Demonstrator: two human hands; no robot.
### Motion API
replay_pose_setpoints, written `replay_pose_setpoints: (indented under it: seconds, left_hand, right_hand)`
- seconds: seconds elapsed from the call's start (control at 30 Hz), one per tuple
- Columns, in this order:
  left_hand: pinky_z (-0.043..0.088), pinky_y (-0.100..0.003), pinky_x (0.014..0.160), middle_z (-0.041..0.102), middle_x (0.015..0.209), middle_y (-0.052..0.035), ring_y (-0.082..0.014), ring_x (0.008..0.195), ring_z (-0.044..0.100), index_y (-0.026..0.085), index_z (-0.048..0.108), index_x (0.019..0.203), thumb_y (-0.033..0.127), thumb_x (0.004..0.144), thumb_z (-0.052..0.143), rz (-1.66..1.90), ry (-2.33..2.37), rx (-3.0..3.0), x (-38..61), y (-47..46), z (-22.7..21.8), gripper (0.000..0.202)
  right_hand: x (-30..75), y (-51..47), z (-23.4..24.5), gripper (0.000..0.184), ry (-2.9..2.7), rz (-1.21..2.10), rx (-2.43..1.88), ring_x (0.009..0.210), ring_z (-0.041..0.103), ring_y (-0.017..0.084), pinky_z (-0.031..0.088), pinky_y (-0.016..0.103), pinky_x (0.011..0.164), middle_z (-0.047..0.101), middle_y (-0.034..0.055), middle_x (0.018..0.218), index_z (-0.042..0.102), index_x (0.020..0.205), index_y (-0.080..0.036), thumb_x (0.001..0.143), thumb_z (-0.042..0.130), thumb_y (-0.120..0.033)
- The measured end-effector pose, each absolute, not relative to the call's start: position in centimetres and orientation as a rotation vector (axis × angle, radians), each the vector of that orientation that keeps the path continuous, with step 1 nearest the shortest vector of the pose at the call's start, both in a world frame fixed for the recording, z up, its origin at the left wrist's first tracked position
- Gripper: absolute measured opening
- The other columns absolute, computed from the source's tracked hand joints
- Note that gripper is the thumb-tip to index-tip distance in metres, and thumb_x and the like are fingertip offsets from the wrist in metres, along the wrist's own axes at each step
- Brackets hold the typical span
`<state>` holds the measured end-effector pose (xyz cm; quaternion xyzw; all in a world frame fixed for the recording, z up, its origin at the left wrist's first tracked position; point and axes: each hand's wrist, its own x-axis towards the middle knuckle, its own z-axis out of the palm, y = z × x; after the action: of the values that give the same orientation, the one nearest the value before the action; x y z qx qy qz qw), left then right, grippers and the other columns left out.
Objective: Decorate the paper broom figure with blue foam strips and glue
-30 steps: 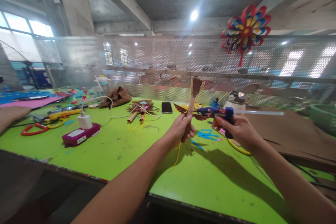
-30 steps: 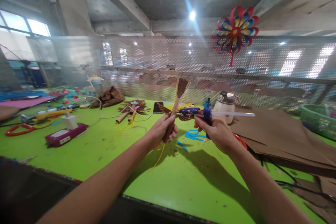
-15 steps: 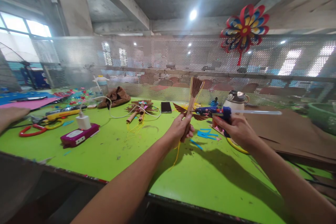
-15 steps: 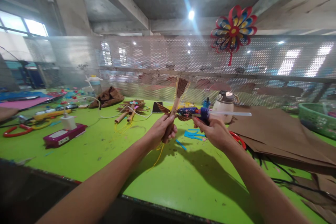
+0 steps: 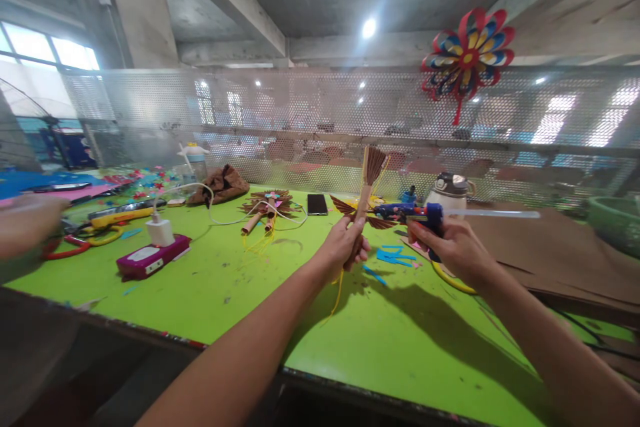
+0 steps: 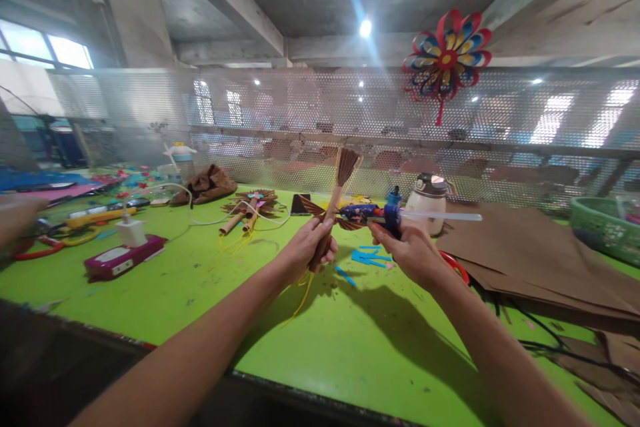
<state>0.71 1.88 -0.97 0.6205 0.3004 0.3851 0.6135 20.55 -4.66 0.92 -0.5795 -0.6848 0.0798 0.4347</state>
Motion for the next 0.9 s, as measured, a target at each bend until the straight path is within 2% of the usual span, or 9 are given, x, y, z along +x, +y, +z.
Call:
replay_pose_setpoints:
  seconds: [0.53, 0.9]
  left_hand:
    - [0.024, -0.015, 0.031, 0.055, 0.057, 0.0051, -0.0065, 0.038, 0.048, 0.020, 0.040, 0.101, 0.050, 0.082, 0.045, 0.898, 0.702, 1.433, 0.7, 1.7, -0.8, 0.035]
    - [0.025, -0.015, 0.033, 0.057, 0.061, 0.0030, -0.0066, 0.040, 0.049, 0.021, 0.038, 0.089, 0.048, 0.082, 0.046, 0.883, 0.652, 1.378, 0.5, 2.1, -1.1, 0.028]
  right_hand:
    - [20.1, -4.9, 1.3, 0.042, -1.669, 0.169, -1.450, 0.049, 0.045, 0.014, 0.035, 0.027, 0.045, 0.052, 0.0020, 0.050, 0.058, 0.053, -0.016, 0.075, 0.053, -0.051]
    - [20.6, -4.7, 1.1, 0.037, -1.665, 0.218, -1.405, 0.058, 0.055, 0.018, 0.042, 0.028, 0.055, 0.063, 0.0053, 0.061, 0.066, 0.067, -0.015, 0.076, 0.055, -0.049]
